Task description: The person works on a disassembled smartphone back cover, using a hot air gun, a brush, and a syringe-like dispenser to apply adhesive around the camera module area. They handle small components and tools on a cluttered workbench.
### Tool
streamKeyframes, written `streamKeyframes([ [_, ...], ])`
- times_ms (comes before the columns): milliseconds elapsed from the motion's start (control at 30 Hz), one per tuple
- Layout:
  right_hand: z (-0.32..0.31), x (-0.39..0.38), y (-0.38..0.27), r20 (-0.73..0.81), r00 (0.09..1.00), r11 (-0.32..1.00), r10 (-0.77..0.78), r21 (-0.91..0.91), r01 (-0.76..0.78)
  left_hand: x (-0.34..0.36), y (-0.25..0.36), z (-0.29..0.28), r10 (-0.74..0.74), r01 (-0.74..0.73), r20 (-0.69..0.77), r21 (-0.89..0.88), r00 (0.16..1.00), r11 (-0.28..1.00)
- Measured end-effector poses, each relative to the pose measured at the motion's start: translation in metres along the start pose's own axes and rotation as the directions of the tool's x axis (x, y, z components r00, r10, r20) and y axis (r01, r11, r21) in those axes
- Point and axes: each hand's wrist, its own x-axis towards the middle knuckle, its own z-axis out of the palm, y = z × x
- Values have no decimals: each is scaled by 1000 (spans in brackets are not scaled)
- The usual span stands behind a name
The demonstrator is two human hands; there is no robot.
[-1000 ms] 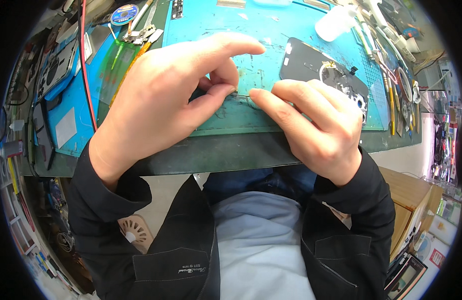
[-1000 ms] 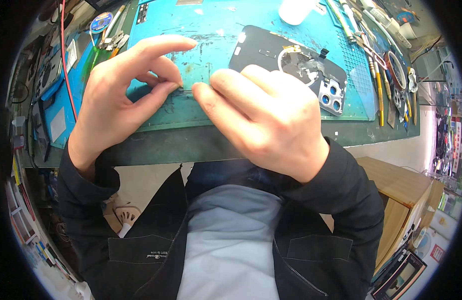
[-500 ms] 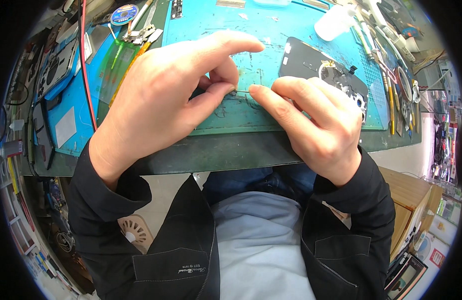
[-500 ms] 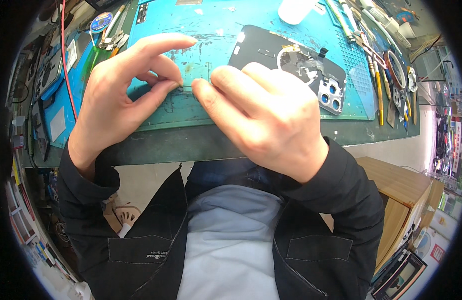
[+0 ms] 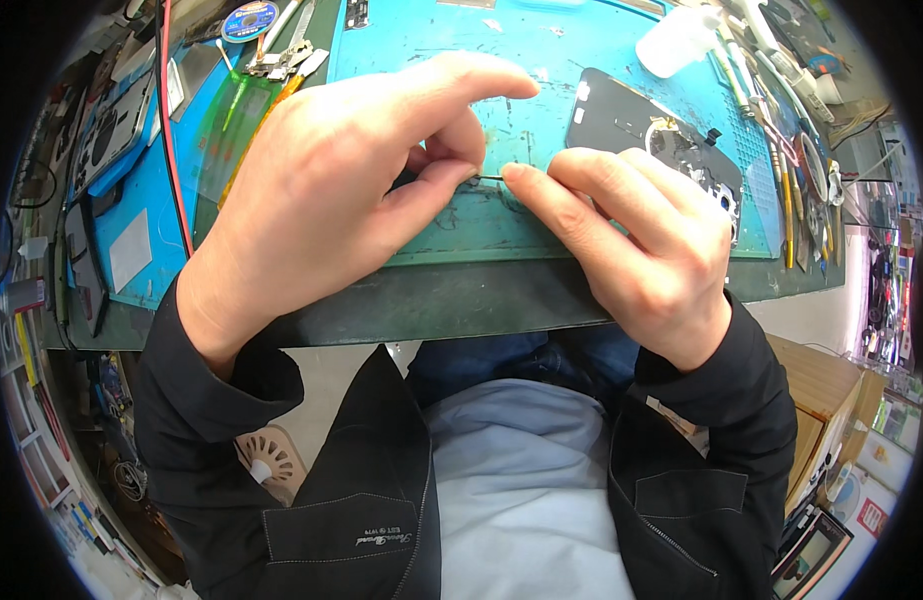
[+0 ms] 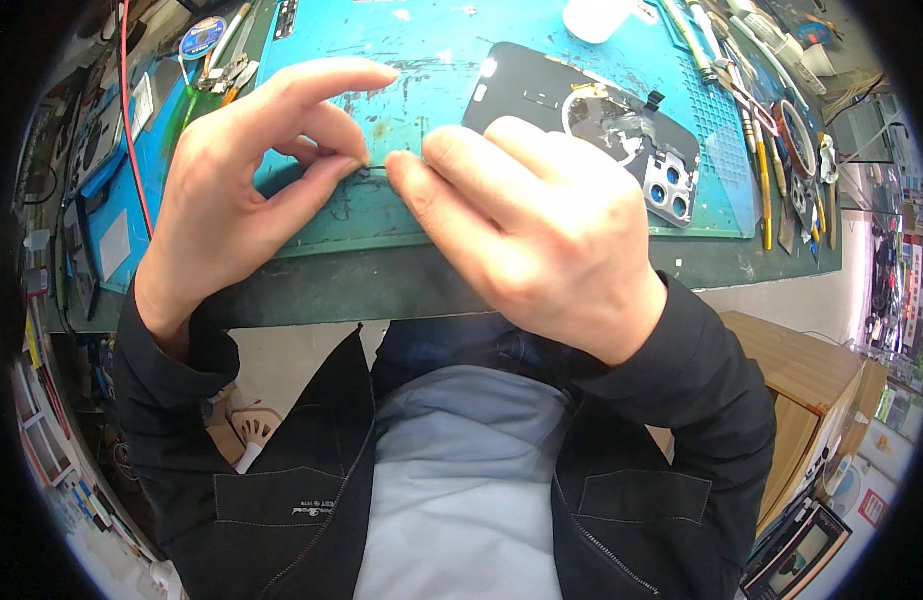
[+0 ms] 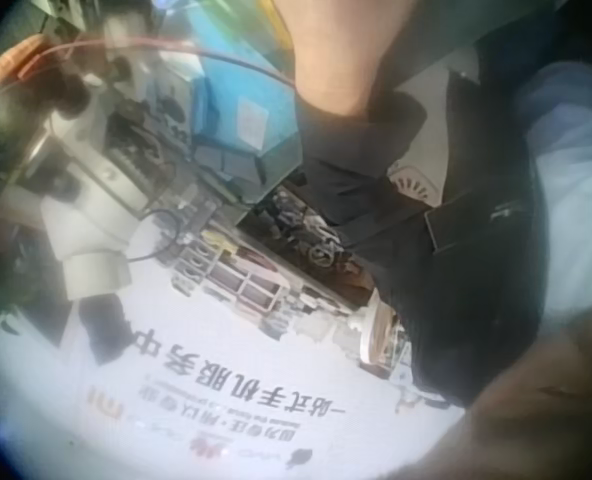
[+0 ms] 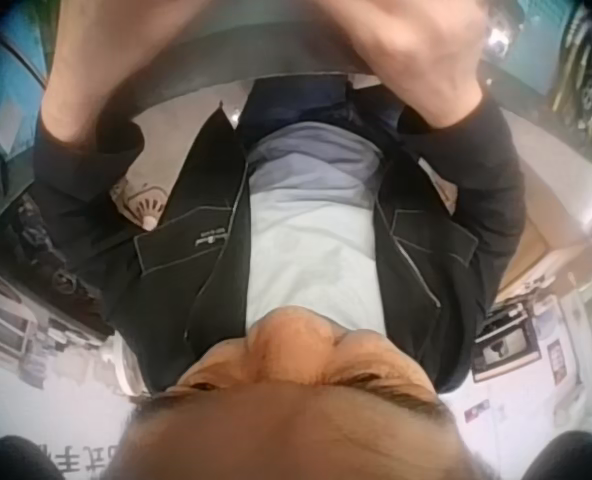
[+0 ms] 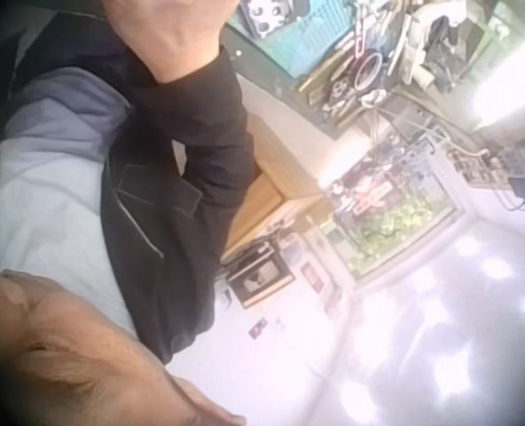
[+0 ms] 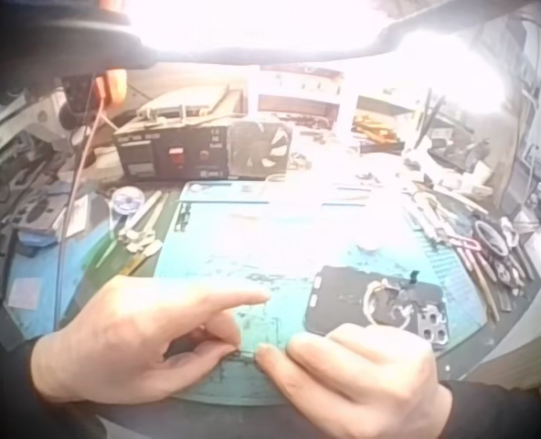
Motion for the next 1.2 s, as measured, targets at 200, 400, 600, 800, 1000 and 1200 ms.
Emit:
streamKeyframes([
  [200, 0, 1, 2, 8, 1000, 1000, -9, 26, 9, 0, 0, 0, 21, -20, -11, 14, 1000, 1000],
  [400, 1, 1, 2, 7, 1000, 999, -11, 34, 11, 1, 1, -1, 27, -27, -2, 48, 1000, 998],
  [600, 1, 0, 2, 17, 1000, 999, -2, 41, 1, 1, 1, 0, 44, -43, -4, 71, 999, 996],
  [800, -1, 2, 3, 43, 999, 998, 9, 63, -11, 1, 1, 0, 27, -27, -9, 55, 1000, 998],
  [1000, -3, 3, 2, 71, 997, 997, 17, 77, -22, 0, 2, 0, 23, -22, -6, 56, 1000, 998],
  [1200, -4, 2, 3, 92, 996, 997, 13, 72, -19, 1, 3, 0, -3, 3, 2, 40, 1000, 999],
])
